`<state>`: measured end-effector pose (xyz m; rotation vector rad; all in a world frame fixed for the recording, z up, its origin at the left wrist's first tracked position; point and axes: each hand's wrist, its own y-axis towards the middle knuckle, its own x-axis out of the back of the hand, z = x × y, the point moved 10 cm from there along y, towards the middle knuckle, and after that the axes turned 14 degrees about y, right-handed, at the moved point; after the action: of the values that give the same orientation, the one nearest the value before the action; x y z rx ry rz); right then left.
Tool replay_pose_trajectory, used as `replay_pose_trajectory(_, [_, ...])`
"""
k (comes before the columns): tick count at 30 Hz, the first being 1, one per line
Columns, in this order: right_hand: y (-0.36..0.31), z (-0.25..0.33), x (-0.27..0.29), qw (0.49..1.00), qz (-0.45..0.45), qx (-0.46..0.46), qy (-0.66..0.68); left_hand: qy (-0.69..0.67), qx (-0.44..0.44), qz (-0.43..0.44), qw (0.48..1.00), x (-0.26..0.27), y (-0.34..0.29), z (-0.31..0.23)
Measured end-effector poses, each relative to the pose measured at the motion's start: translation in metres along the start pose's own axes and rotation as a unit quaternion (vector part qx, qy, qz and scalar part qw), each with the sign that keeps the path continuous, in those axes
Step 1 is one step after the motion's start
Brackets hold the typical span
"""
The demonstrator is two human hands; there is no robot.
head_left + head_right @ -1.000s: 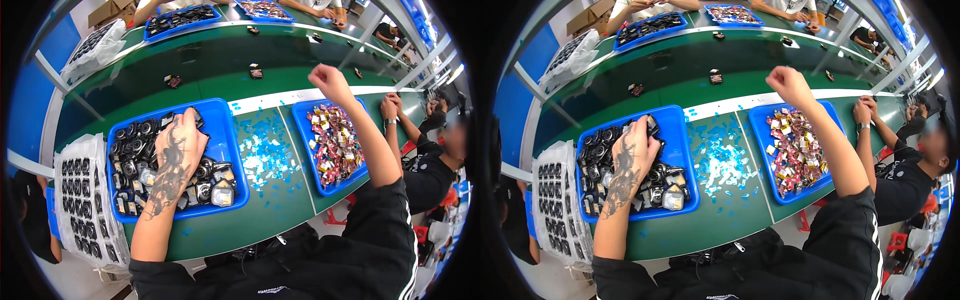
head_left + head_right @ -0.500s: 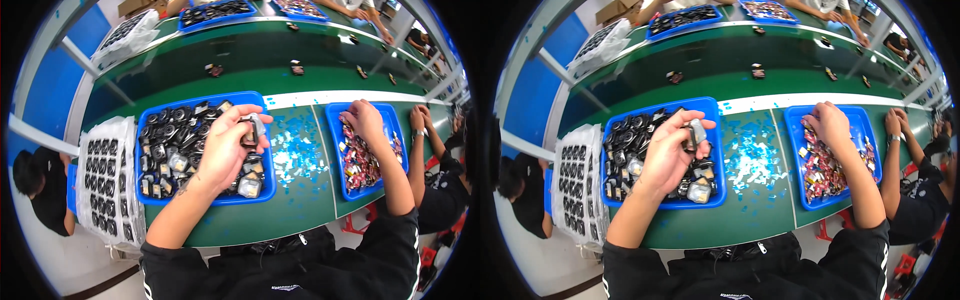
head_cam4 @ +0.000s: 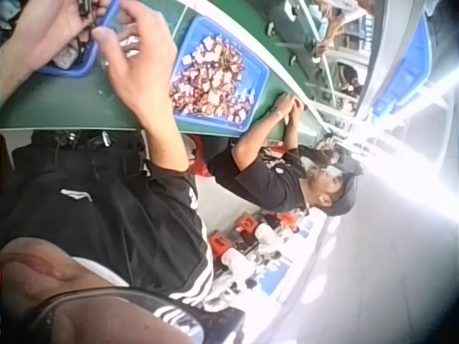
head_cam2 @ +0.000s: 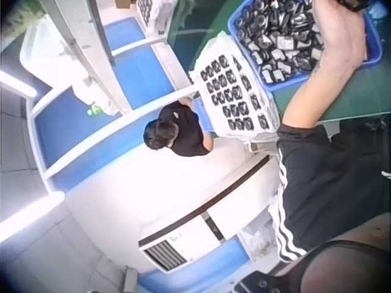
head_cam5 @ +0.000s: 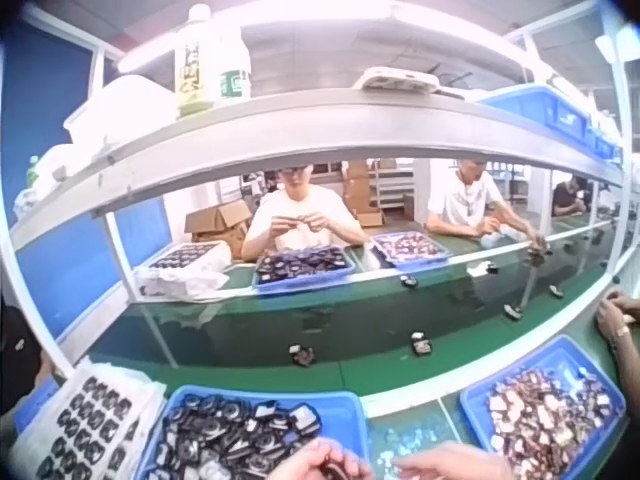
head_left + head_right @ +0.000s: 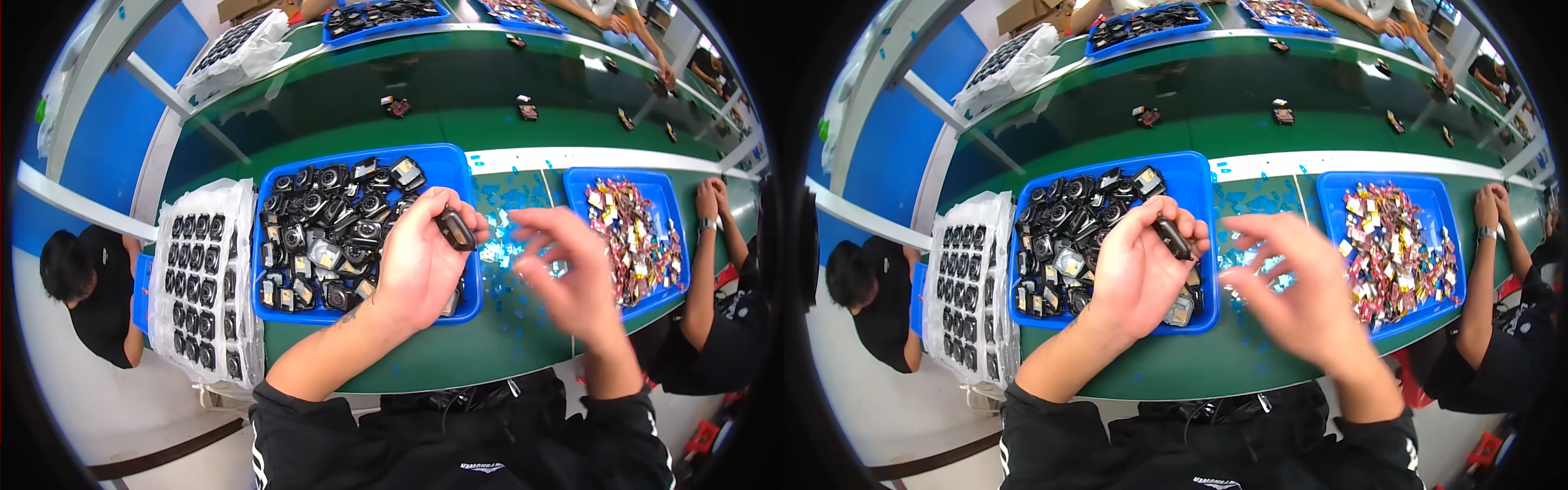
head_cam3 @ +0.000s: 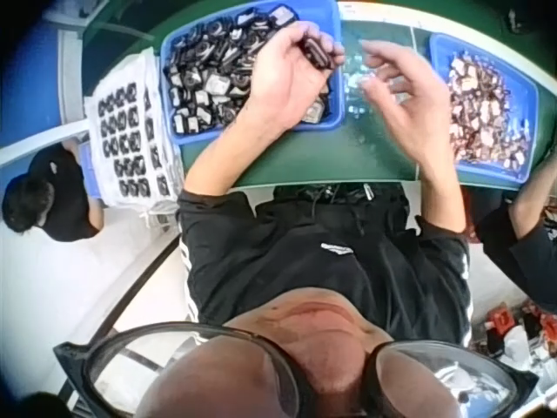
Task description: Assembling the internal components, batteries, and casings of smartwatches at an industrial production line.
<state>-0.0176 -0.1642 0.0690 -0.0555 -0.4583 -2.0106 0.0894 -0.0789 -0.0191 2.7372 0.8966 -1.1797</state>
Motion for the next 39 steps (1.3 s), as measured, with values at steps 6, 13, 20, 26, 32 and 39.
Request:
replay_pose_trajectory(6, [-0.009,0.014,-0.042,0.982,-0.066,0.159,-0.074,-0.07,-0.096,0.031,0.992,-0.029,-0.013,-0.017])
replay_pose_trajectory(13, [-0.019,0.039,-0.039,0.966,-0.07,0.232,-0.094,-0.074,-0.095,0.233,0.965,-0.063,-0.023,-0.02])
replay_pose_trajectory(20, [-0.025,0.046,-0.038,0.943,-0.084,0.294,-0.134,-0.057,-0.02,0.178,0.982,-0.068,-0.022,-0.005])
replay_pose_trajectory(26, [-0.024,0.034,-0.018,0.959,-0.121,0.247,-0.073,0.013,0.05,0.054,0.997,-0.039,-0.022,0.011])
replay_pose_trajectory(32, [-0.021,-0.045,-0.012,0.705,-0.067,-0.113,0.697,0.016,0.071,-0.058,0.996,-0.018,-0.022,0.001])
replay_pose_trajectory(39, [-0.024,-0.036,0.001,0.816,-0.052,-0.06,0.573,0.002,0.112,-0.049,0.993,-0.023,-0.021,0.012])
